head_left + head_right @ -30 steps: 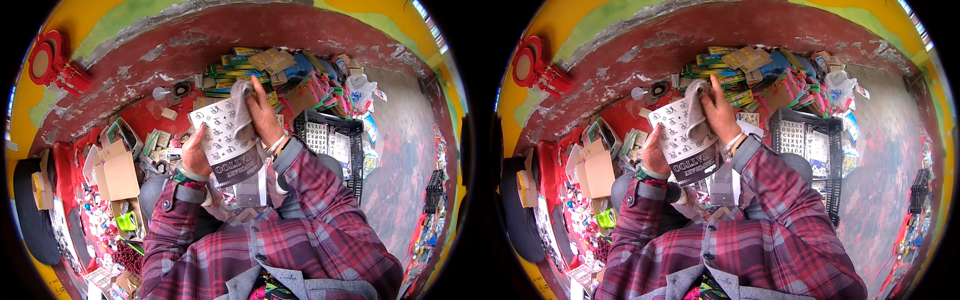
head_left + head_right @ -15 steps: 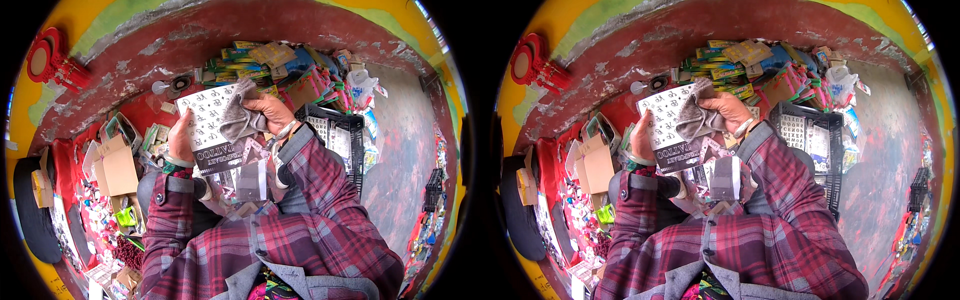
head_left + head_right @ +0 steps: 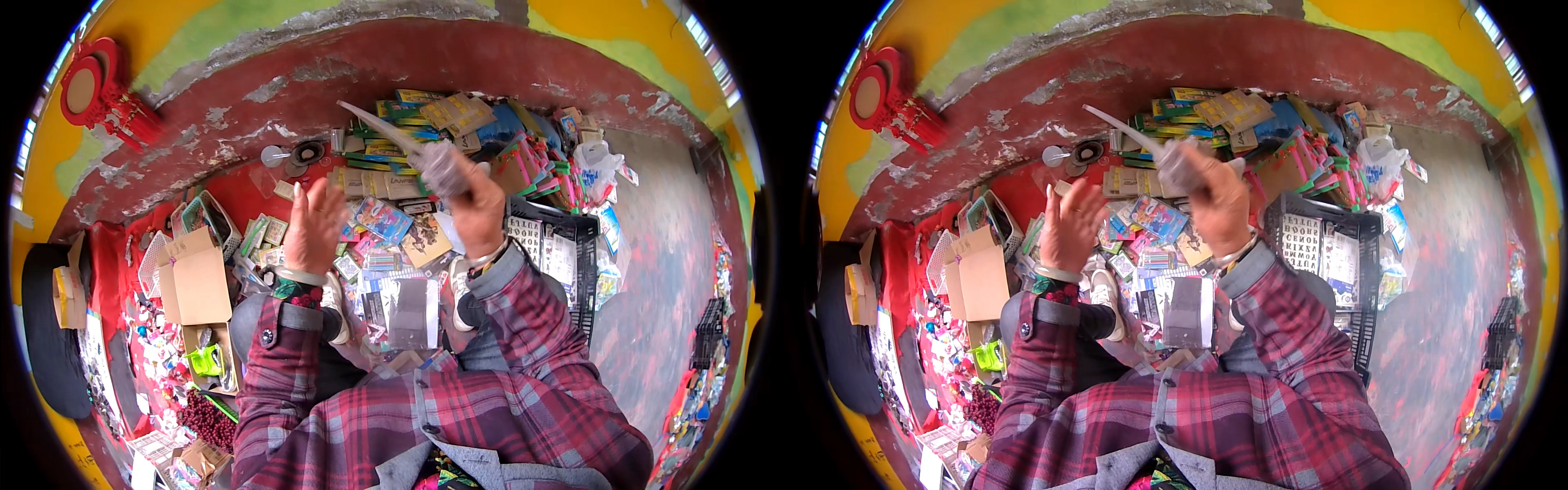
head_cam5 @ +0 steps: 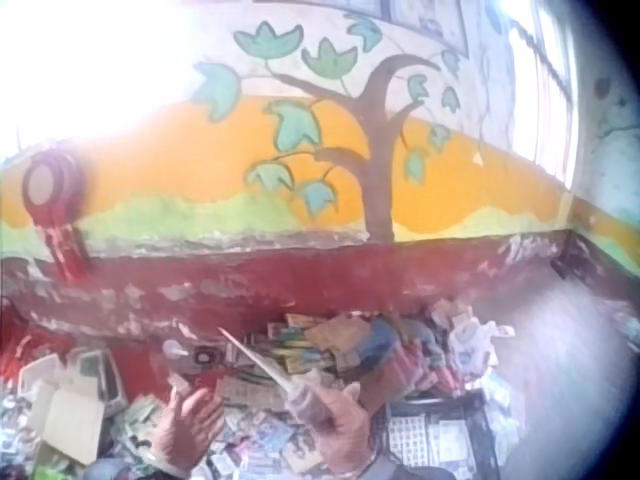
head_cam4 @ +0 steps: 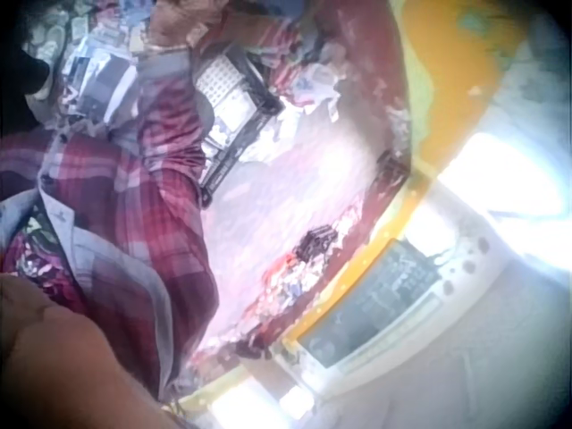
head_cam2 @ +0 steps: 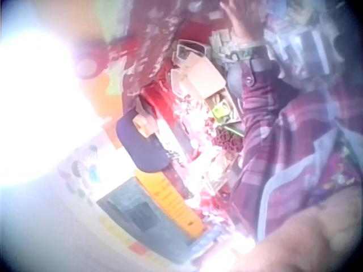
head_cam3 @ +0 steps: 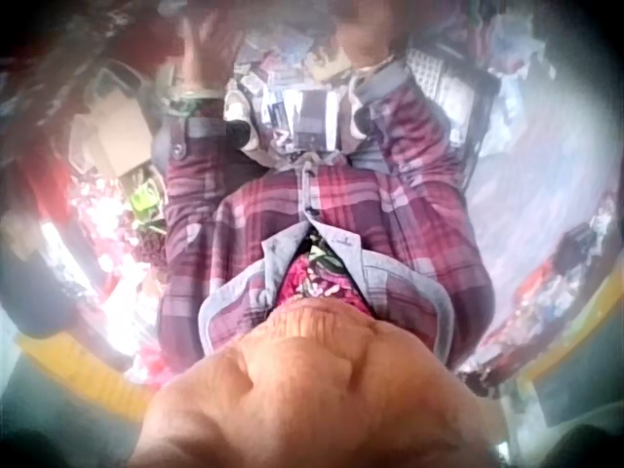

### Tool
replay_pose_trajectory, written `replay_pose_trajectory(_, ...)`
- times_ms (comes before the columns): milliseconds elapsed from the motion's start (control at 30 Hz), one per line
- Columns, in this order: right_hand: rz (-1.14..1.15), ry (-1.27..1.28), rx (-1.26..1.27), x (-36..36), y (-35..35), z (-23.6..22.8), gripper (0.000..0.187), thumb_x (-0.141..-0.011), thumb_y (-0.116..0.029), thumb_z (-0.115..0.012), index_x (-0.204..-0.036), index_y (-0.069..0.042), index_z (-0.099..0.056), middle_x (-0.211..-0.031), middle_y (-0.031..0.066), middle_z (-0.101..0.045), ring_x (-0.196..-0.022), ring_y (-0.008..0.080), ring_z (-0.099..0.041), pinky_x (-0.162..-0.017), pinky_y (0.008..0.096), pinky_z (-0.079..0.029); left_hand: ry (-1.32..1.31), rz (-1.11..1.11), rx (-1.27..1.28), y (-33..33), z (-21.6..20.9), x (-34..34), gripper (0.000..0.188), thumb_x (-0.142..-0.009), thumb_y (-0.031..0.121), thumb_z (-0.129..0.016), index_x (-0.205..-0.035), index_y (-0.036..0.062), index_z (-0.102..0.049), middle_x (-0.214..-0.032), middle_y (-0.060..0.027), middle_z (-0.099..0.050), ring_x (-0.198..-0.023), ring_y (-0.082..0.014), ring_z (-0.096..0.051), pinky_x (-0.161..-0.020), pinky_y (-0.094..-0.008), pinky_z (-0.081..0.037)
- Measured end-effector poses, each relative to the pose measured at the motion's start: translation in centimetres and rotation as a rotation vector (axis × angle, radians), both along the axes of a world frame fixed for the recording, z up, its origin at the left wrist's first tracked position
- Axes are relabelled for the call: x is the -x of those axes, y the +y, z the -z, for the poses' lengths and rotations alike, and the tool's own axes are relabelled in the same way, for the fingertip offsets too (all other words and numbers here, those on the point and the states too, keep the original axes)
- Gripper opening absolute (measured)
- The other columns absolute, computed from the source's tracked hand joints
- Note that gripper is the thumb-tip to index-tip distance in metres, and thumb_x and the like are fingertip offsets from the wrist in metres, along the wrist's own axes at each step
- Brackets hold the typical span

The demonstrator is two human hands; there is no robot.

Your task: The person sits on the floor and wipes various sticker sheets and packages with a cloth. They handle items one by one, turning them over to clean both sides, and place them into a black plastic crate.

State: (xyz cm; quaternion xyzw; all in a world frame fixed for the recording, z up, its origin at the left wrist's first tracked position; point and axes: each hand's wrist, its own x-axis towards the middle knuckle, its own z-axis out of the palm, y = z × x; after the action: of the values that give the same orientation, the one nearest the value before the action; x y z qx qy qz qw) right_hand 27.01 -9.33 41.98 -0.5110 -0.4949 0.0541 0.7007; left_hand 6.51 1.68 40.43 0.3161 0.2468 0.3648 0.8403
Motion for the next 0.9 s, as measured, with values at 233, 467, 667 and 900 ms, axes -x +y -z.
replay_pose_trajectory(233, -0.096, -1.018, 0.067, 5.0, -0.8, -0.1, 0.04, -0.074, -0.013, -0.053, -0.114, -0.01, -0.058, -0.091, 0.0044, -0.06, -0.09, 0.0186, -0.057, -0.078, 0.0328, -0.04, -0.405, 0.089, 0.144, -2.5, -0.9, -1.4, 0.054, -0.09, 0.038, -0.046, -0.128, 0.0006, -0.038, -0.125, -0.013, -0.048, -0.114, -0.0275, -0.047, -0.098, -0.0415, -0.035)
replay_pose_trajectory(467, -0.468, -0.642, 0.282, 5.2, -1.0, 0.1, 0.043, -0.078, -0.009, -0.052, -0.121, -0.009, -0.052, -0.104, 0.0097, -0.061, -0.097, 0.0209, -0.058, -0.08, 0.0311, -0.04, -0.342, -0.154, 0.149, -0.1, -0.6, -0.3, 0.041, -0.09, 0.023, -0.044, -0.124, -0.0009, -0.042, -0.119, -0.0149, -0.052, -0.108, -0.0313, -0.052, -0.094, -0.0446, -0.04)
replay_pose_trajectory(667, -0.574, 0.474, 0.147, 2.4, -1.8, -3.7, 0.029, -0.09, -0.003, -0.046, -0.117, -0.001, -0.052, -0.108, 0.0092, -0.06, -0.095, 0.0168, -0.059, -0.082, 0.0288, -0.048, -0.258, -0.133, 0.111, -0.1, -1.4, 1.1, 0.044, -0.088, 0.023, -0.047, -0.124, -0.0012, -0.041, -0.118, -0.0152, -0.052, -0.108, -0.0314, -0.052, -0.094, -0.0451, -0.04)
replay_pose_trajectory(900, -0.53, -0.202, 0.382, 4.5, -0.6, -0.4, 0.048, -0.083, -0.021, -0.057, -0.125, -0.003, -0.043, -0.116, 0.0175, -0.051, -0.106, 0.0289, -0.05, -0.093, 0.0403, -0.038, -0.582, 0.219, 0.228, -3.5, -1.8, -1.9, 0.066, -0.088, 0.056, -0.038, -0.127, 0.0029, -0.042, -0.123, -0.0149, -0.05, -0.109, -0.029, -0.051, -0.094, -0.041, -0.04)
